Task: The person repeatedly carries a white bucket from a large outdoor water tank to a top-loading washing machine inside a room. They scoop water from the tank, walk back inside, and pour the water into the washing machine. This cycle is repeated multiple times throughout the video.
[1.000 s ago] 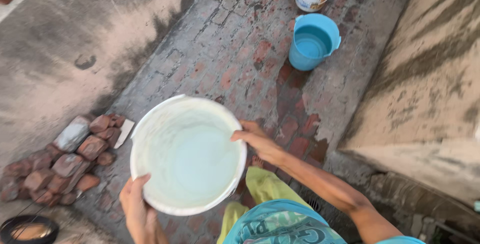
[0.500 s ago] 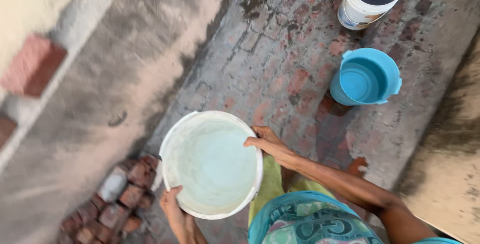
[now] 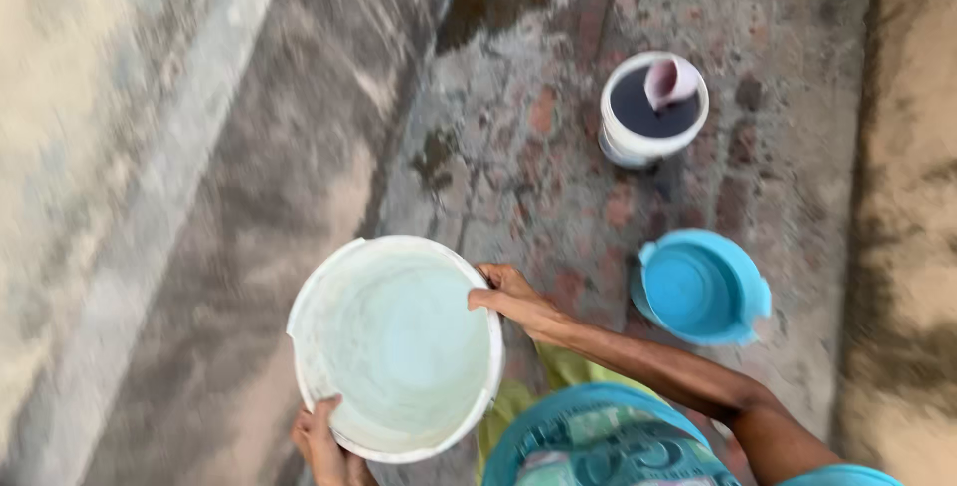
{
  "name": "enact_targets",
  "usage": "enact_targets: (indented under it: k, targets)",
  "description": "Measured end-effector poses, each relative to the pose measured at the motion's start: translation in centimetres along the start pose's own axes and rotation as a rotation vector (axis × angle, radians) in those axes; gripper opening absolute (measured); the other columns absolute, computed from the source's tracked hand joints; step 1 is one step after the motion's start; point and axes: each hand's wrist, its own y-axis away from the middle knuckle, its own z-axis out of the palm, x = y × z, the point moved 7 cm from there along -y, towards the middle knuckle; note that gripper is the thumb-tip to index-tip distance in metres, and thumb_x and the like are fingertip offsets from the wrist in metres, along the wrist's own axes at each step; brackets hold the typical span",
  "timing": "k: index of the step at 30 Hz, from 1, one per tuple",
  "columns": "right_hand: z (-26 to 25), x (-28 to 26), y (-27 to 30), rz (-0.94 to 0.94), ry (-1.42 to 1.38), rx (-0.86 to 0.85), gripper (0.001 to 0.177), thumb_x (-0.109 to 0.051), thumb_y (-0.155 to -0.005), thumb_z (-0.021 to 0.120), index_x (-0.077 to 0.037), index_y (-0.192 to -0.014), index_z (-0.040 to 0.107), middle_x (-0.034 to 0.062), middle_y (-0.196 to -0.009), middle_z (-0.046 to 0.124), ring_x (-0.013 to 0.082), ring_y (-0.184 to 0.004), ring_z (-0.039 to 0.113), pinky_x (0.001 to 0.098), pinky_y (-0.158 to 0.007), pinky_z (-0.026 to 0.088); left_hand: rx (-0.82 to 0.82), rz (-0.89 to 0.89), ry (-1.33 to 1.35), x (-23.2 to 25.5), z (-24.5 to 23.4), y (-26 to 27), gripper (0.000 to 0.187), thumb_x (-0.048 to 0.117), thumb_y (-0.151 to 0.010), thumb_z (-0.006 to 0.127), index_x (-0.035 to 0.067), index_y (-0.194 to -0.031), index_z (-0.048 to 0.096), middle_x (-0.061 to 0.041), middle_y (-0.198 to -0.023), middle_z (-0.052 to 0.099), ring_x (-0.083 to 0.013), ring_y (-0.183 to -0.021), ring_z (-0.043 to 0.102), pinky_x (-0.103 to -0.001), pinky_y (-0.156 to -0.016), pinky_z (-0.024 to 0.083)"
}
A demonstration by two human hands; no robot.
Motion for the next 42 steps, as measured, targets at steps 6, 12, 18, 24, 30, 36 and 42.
enact_targets:
  k: [6,12,18,24,30,36,42]
  targets:
    - [-12.6,-11.8,-17.7,-0.025,-0.006,0.113,0.028,-0.019,-0.075,0.072,0.0,-0.096,0.069,-0.0003,-0.08,0.064,0.0104,-0.072,0.058,0.0279,-0.064,0.047,-0.115,0.015,0.105,6.1,23.8,-12.5,0.042,0.004,-0.074,0.06,-0.014,-0.112,0.061,-0.024,-0.106,0.069,-0.0321,-0.089,0.07,-0.043,-0.08,0.06]
    - [-27.4,-23.4,-34.1,-0.083,-0.02,0.196,0.028,-0.021,-0.075,0.071,-0.001,-0.095,0.068,0.0015,-0.079,0.065,0.0112,-0.071,0.059,0.0281,-0.062,0.048,-0.145,-0.04,0.031,9.5,48.9,-26.4,0.034,0.002,-0.079,0.064,-0.01,-0.109,0.056,-0.022,-0.106,0.064,-0.0317,-0.092,0.068,-0.043,-0.079,0.058]
    - [-42.9,-35.6,-48.6,-0.082,-0.031,0.385,0.025,-0.018,-0.074,0.071,-0.001,-0.093,0.068,0.0008,-0.081,0.065,0.0095,-0.075,0.058,0.0268,-0.067,0.046,-0.284,-0.149,-0.012,12.7,75.4,-37.3,0.042,0.004,-0.069,0.058,-0.005,-0.109,0.067,-0.022,-0.106,0.072,-0.0325,-0.094,0.07,-0.043,-0.083,0.058]
    - [-61.4,-45.3,-61.1,-0.183,-0.108,0.454,0.023,-0.019,-0.078,0.069,-0.002,-0.093,0.066,-0.0002,-0.081,0.062,0.0085,-0.076,0.056,0.0272,-0.067,0.043,-0.356,-0.101,-0.071,14.6,102.1,-45.4,0.048,0.003,-0.071,0.062,-0.007,-0.118,0.062,-0.023,-0.11,0.068,-0.0315,-0.098,0.069,-0.044,-0.086,0.058]
    - [-81.6,-57.5,-74.7,-0.261,0.0,0.474,0.021,-0.018,-0.078,0.071,-0.002,-0.09,0.066,-0.0009,-0.077,0.061,0.0075,-0.073,0.054,0.0284,-0.064,0.046,-0.367,-0.157,-0.096,15.9,129.9,-48.6,0.046,0.001,-0.066,0.058,-0.005,-0.11,0.065,-0.019,-0.101,0.072,-0.0314,-0.089,0.072,-0.044,-0.082,0.06]
    - [-102.8,-67.5,-87.2,-0.273,-0.041,0.535,0.027,-0.02,-0.079,0.069,0.003,-0.094,0.068,0.0028,-0.08,0.065,0.0103,-0.075,0.059,0.0286,-0.07,0.05,-0.428,-0.197,-0.105,15.2,157.5,-54.6,0.026,0.002,-0.072,0.059,-0.005,-0.098,0.061,-0.013,-0.093,0.068,-0.0262,-0.084,0.069,-0.039,-0.076,0.057]
    - [-124.9,-76.9,-97.3,-0.22,-0.12,0.699,0.041,-0.025,-0.075,0.068,0.0,-0.107,0.073,0.0039,-0.084,0.073,0.0119,-0.077,0.067,0.0277,-0.075,0.054,-0.769,-0.102,-0.179,14.3,189.8,-60.4,0.025,0.0,-0.076,0.063,-0.007,-0.1,0.064,-0.013,-0.091,0.068,-0.0228,-0.079,0.064,-0.037,-0.074,0.053]
